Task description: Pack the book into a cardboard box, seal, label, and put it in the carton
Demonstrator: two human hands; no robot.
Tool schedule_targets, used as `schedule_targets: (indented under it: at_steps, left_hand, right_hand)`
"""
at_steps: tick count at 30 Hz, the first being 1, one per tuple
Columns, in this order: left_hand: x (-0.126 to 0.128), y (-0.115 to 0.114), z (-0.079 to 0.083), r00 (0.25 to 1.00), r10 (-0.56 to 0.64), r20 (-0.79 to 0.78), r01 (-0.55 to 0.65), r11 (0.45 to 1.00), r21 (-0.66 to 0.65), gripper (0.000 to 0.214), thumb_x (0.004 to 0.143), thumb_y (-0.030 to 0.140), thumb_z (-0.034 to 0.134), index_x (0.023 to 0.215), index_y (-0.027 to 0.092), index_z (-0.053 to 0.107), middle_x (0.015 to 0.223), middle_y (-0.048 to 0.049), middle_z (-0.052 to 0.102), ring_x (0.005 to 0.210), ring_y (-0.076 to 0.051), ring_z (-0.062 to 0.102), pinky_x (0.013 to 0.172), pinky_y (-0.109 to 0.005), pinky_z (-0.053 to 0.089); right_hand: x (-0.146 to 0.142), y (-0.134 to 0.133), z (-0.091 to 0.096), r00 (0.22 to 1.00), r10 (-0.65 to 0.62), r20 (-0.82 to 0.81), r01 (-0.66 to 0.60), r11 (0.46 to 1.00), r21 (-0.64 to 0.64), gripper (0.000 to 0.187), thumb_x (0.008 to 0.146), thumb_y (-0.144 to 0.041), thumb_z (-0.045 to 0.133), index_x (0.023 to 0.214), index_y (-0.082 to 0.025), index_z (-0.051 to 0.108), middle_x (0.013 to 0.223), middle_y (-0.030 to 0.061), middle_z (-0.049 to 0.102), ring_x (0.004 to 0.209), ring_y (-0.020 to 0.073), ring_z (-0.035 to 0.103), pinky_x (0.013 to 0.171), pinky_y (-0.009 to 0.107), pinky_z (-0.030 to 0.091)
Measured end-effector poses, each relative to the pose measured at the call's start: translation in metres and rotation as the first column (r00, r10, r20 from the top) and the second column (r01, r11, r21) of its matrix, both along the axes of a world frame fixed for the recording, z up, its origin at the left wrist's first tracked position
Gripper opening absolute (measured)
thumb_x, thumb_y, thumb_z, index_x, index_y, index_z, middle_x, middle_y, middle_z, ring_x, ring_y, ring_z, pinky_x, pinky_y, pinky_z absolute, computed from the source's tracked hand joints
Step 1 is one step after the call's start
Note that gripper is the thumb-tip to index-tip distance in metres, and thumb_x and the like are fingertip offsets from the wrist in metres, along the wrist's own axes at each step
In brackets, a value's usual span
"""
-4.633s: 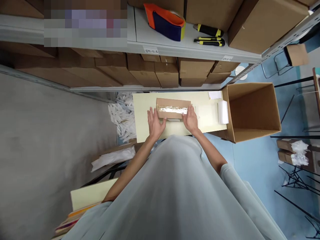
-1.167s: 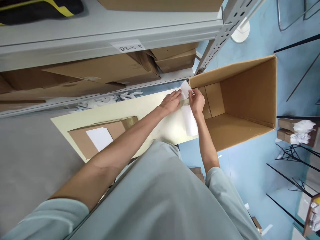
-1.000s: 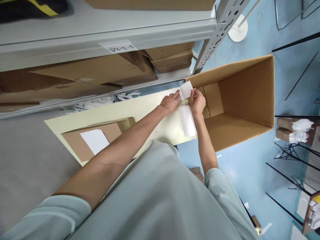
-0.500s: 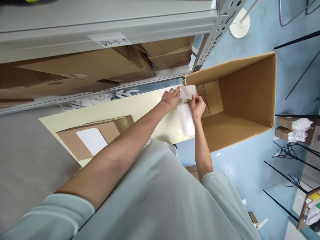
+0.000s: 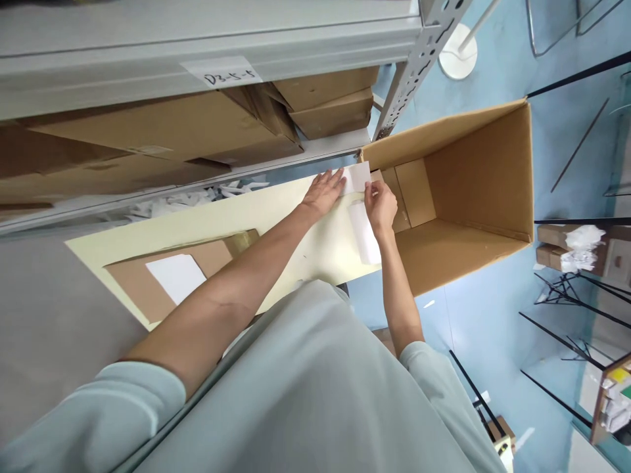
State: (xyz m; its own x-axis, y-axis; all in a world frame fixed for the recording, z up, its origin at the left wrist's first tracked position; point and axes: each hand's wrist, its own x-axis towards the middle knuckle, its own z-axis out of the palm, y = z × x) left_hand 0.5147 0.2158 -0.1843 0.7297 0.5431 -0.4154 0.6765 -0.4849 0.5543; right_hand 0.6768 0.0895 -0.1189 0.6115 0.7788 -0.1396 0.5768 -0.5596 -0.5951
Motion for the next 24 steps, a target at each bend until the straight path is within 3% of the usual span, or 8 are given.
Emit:
schedule_targets:
  at_steps: [5, 8, 14, 19, 22, 24]
  left_hand:
    - [-0.014, -0.002, -0.004, 1.000, -0.006, 0.024, 0.007, 1.000, -0.026, 0.069, 0.105, 0.014, 0.040, 0.171, 0.027, 0.054, 0.190, -0.0038, 0.028, 0.178, -0.037, 0.018, 0.144, -0.068, 0.012]
    - [-0.016, -0.001, -0.003, 1.000, -0.025, 0.002, 0.025, 0.999, -0.034, 0.069, 0.105, 0.016, 0.042, 0.172, 0.029, 0.053, 0.189, -0.0029, 0.028, 0.177, -0.038, 0.017, 0.143, -0.070, 0.013]
    - [-0.012, -0.001, -0.004, 0.997, -0.068, -0.043, 0.067, 0.997, -0.026, 0.070, 0.103, 0.014, 0.044, 0.173, 0.023, 0.051, 0.190, -0.0088, 0.024, 0.177, -0.043, 0.015, 0.141, -0.074, 0.012]
    - [-0.009, 0.001, 0.002, 0.998, -0.046, -0.033, 0.044, 0.998, -0.047, 0.068, 0.102, 0.013, 0.047, 0.169, 0.023, 0.057, 0.189, -0.0102, 0.027, 0.177, -0.043, 0.015, 0.140, -0.077, 0.011]
    - [-0.008, 0.001, 0.016, 1.000, -0.020, -0.016, 0.019, 0.998, -0.064, 0.065, 0.102, 0.014, 0.051, 0.166, 0.020, 0.059, 0.188, -0.0116, 0.029, 0.177, -0.042, 0.016, 0.141, -0.073, 0.010]
    - [-0.010, -0.006, 0.032, 0.997, 0.059, 0.056, -0.055, 0.996, -0.072, 0.061, 0.103, 0.021, 0.058, 0.164, 0.016, 0.060, 0.188, -0.0143, 0.030, 0.178, -0.041, 0.015, 0.143, -0.069, 0.010]
  right_hand:
    - [-0.003, 0.008, 0.000, 1.000, 0.018, -0.012, -0.018, 1.000, -0.022, 0.038, 0.116, -0.050, 0.047, 0.112, -0.022, 0.073, 0.112, 0.0126, 0.081, 0.091, 0.0249, 0.076, 0.089, 0.037, 0.057]
    - [-0.008, 0.016, -0.001, 1.000, -0.009, -0.006, 0.009, 1.000, -0.027, 0.044, 0.117, -0.053, 0.044, 0.104, -0.023, 0.073, 0.103, 0.0125, 0.081, 0.095, 0.0276, 0.077, 0.087, 0.037, 0.057]
    - [-0.012, 0.016, -0.001, 0.994, -0.099, 0.044, 0.101, 0.994, -0.046, 0.046, 0.116, -0.053, 0.044, 0.086, -0.023, 0.063, 0.089, 0.0097, 0.076, 0.088, 0.0260, 0.074, 0.083, 0.035, 0.055]
    - [-0.012, -0.019, 0.027, 0.948, -0.309, 0.078, 0.303, 0.950, 0.077, 0.052, 0.116, -0.059, 0.037, 0.085, -0.025, 0.061, 0.087, 0.0069, 0.071, 0.085, 0.0247, 0.071, 0.082, 0.036, 0.057]
    - [-0.022, -0.037, 0.052, 0.949, -0.299, 0.097, 0.283, 0.947, 0.150, 0.055, 0.116, -0.063, 0.038, 0.089, -0.025, 0.066, 0.089, 0.0065, 0.072, 0.083, 0.0238, 0.071, 0.082, 0.037, 0.058]
    - [-0.033, -0.044, 0.066, 0.956, -0.264, 0.131, 0.236, 0.951, 0.199, 0.055, 0.117, -0.063, 0.039, 0.094, -0.025, 0.071, 0.094, 0.0072, 0.074, 0.083, 0.0229, 0.072, 0.080, 0.037, 0.060]
